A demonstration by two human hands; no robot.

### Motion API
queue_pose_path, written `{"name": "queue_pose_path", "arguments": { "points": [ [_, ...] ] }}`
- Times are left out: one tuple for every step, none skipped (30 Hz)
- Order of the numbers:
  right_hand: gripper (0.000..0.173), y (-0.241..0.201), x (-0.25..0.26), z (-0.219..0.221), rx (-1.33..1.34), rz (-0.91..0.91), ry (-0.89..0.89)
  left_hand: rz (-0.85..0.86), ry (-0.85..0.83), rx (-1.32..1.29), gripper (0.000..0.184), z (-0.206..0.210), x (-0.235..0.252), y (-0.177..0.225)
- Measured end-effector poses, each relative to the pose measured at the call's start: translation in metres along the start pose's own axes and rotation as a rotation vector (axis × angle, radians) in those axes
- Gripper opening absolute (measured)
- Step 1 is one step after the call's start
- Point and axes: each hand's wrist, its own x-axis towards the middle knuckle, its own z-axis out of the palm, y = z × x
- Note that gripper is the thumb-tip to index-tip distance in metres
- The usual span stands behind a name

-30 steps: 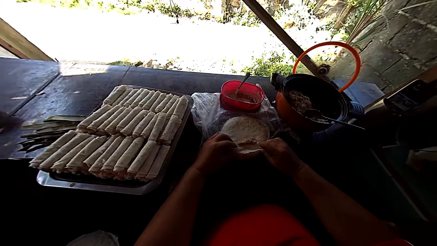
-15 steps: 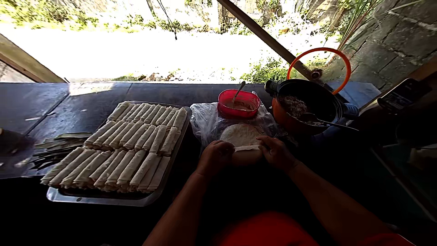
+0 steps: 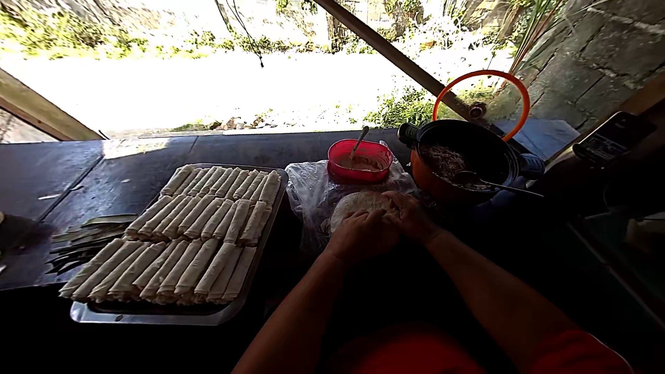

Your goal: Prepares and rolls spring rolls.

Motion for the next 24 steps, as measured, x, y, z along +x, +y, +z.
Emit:
{"name": "queue_pose_path", "arguments": {
  "points": [
    [0.045,-0.002,-0.002,-0.001,-0.008,-0.006,0.006,-0.022,-0.022,-0.008,0.046,0.001,0.002,0.001],
    [0.046,-0.004,-0.004,-0.001,-0.013,-0.020,0.006,-0.043,-0.032,-0.023,0.047,0.002,0.002,0.000],
    [0.047,-0.005,-0.007,-0.002,-0.007,-0.046,0.002,-0.058,-0.039,-0.049,0.046,0.003,0.002,-0.001],
    [0.050,-0.006,-0.010,-0.001,0.007,-0.081,-0.010,-0.068,-0.034,-0.080,0.044,0.005,0.001,-0.002],
    [0.052,-0.006,-0.013,0.000,0.019,-0.108,-0.037,-0.071,-0.017,-0.108,0.043,0.006,-0.001,-0.004],
    [0.054,-0.007,-0.015,0.001,0.023,-0.127,-0.065,-0.064,0.008,-0.139,0.043,0.009,-0.002,-0.006],
    [0.055,-0.007,-0.016,0.002,0.022,-0.138,-0.077,-0.058,0.026,-0.168,0.045,0.011,-0.003,-0.008],
    [0.055,-0.006,-0.017,0.002,0.024,-0.146,-0.077,-0.057,0.034,-0.190,0.047,0.011,-0.004,-0.008],
    [0.055,-0.004,-0.018,0.002,0.035,-0.155,-0.071,-0.057,0.036,-0.206,0.049,0.011,-0.005,-0.009],
    [0.056,-0.003,-0.018,0.001,0.051,-0.154,-0.077,-0.057,0.037,-0.224,0.052,0.011,-0.006,-0.009],
    [0.058,-0.002,-0.019,0.000,0.066,-0.150,-0.087,-0.059,0.037,-0.243,0.054,0.010,-0.007,-0.010],
    [0.060,-0.001,-0.020,-0.002,0.076,-0.148,-0.101,-0.059,0.032,-0.257,0.056,0.010,-0.008,-0.010],
    [0.063,-0.001,-0.021,-0.003,0.078,-0.146,-0.115,-0.061,0.023,-0.266,0.057,0.010,-0.008,-0.011],
    [0.066,-0.001,-0.021,-0.005,0.074,-0.143,-0.129,-0.069,0.011,-0.271,0.058,0.009,-0.008,-0.011],
    [0.067,-0.001,-0.022,-0.006,0.065,-0.138,-0.142,-0.074,0.003,-0.272,0.058,0.009,-0.008,-0.011],
    [0.067,-0.002,-0.024,-0.006,0.054,-0.136,-0.150,-0.079,0.000,-0.278,0.057,0.009,-0.008,-0.010],
    [0.067,-0.002,-0.025,-0.007,0.044,-0.131,-0.157,-0.089,-0.007,-0.292,0.057,0.009,-0.007,-0.010],
    [0.067,-0.003,-0.026,-0.008,0.034,-0.125,-0.162,-0.100,-0.018,-0.310,0.058,0.008,-0.007,-0.011],
    [0.066,-0.004,-0.027,-0.008,0.024,-0.124,-0.159,-0.109,-0.022,-0.331,0.059,0.008,-0.007,-0.011],
    [0.066,-0.005,-0.028,-0.008,0.020,-0.121,-0.154,-0.112,-0.024,-0.352,0.061,0.006,-0.007,-0.011],
    [0.066,-0.007,-0.029,-0.008,0.019,-0.112,-0.153,-0.108,-0.028,-0.372,0.064,0.005,-0.007,-0.012],
    [0.065,-0.008,-0.029,-0.008,0.018,-0.100,-0.156,-0.093,-0.024,-0.392,0.067,0.004,-0.008,-0.015],
    [0.065,-0.009,-0.029,-0.009,0.012,-0.091,-0.160,-0.072,-0.013,-0.407,0.071,0.002,-0.011,-0.019],
    [0.065,-0.009,-0.029,-0.011,-0.002,-0.087,-0.166,-0.053,0.006,-0.422,0.074,0.001,-0.014,-0.023]
  ]
}}
